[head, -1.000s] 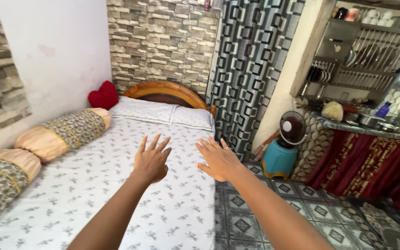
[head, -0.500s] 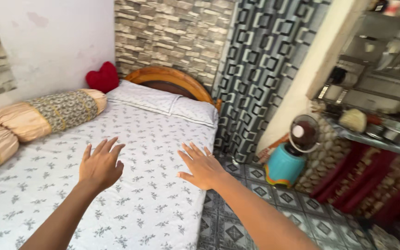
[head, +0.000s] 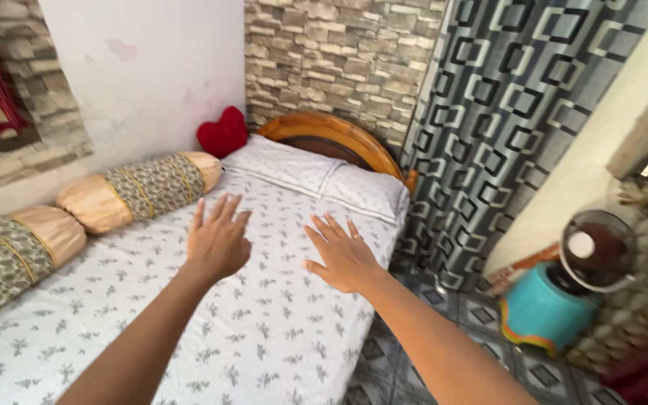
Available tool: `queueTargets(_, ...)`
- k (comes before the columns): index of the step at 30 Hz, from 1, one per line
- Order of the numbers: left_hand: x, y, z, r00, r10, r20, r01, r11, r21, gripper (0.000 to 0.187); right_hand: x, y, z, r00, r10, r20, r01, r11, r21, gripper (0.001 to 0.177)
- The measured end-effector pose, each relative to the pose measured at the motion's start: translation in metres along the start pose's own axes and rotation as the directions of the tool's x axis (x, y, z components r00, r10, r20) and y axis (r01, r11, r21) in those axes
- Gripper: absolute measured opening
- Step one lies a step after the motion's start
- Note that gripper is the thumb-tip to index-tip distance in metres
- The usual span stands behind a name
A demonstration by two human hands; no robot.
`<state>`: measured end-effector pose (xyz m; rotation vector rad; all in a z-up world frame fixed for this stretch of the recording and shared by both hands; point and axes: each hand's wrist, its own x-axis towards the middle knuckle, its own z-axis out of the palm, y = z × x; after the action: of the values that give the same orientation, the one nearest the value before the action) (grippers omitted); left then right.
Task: The person folds a white floral-patterned pillowcase and places it on the bed. They then position a red heart-shaped pillow and two cylindrical bolster pillows on the bed, smoothing the bedsheet and adjusting the arrangement.
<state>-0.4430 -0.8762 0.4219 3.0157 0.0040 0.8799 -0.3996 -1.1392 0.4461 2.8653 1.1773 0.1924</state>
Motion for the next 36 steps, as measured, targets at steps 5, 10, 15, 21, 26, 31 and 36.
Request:
queueTargets(5,0.060,0.059,0.004,0.999,-0.043,0.024,0.041,0.994,0.105,0.052,0.016,0.087,-0.002,0.998,-0.060,0.034,0.060,0.998,-0.017,0.077)
queueTargets(10,0.115,0.104,0.020,0.981,-0.087,0.175,0.026,0.947,0.321,0.052,0.041,0.186,-0.016,0.996,-0.080,0.039,0.079,0.996,0.032,0.078)
queueTargets(15,0.169,0.134,0.043,0.982,-0.147,0.123,0.100,0.940,0.326,0.052,0.077,0.260,-0.021,0.996,-0.022,0.085,0.018,0.999,0.038,0.077)
queueTargets(21,0.229,0.129,0.088,0.977,-0.188,0.105,0.143,0.930,0.338,0.048,0.157,0.315,0.002,0.995,-0.078,0.054,0.079,0.996,-0.026,0.081)
queueTargets(26,0.279,0.082,0.141,0.975,-0.201,0.096,0.147,0.906,0.397,0.042,0.259,0.328,0.021,0.964,-0.247,0.103,0.256,0.963,-0.084,0.092)
queueTargets(31,0.335,0.014,0.167,0.969,-0.238,0.068,0.188,0.886,0.423,0.058,0.355,0.351,0.024,0.906,-0.417,0.076,0.423,0.896,-0.133,0.088)
queueTargets(36,0.374,-0.043,0.179,0.886,-0.435,0.159,0.320,0.823,0.469,0.054,0.448,0.382,0.028,0.907,-0.417,0.064,0.421,0.905,-0.066,0.079)
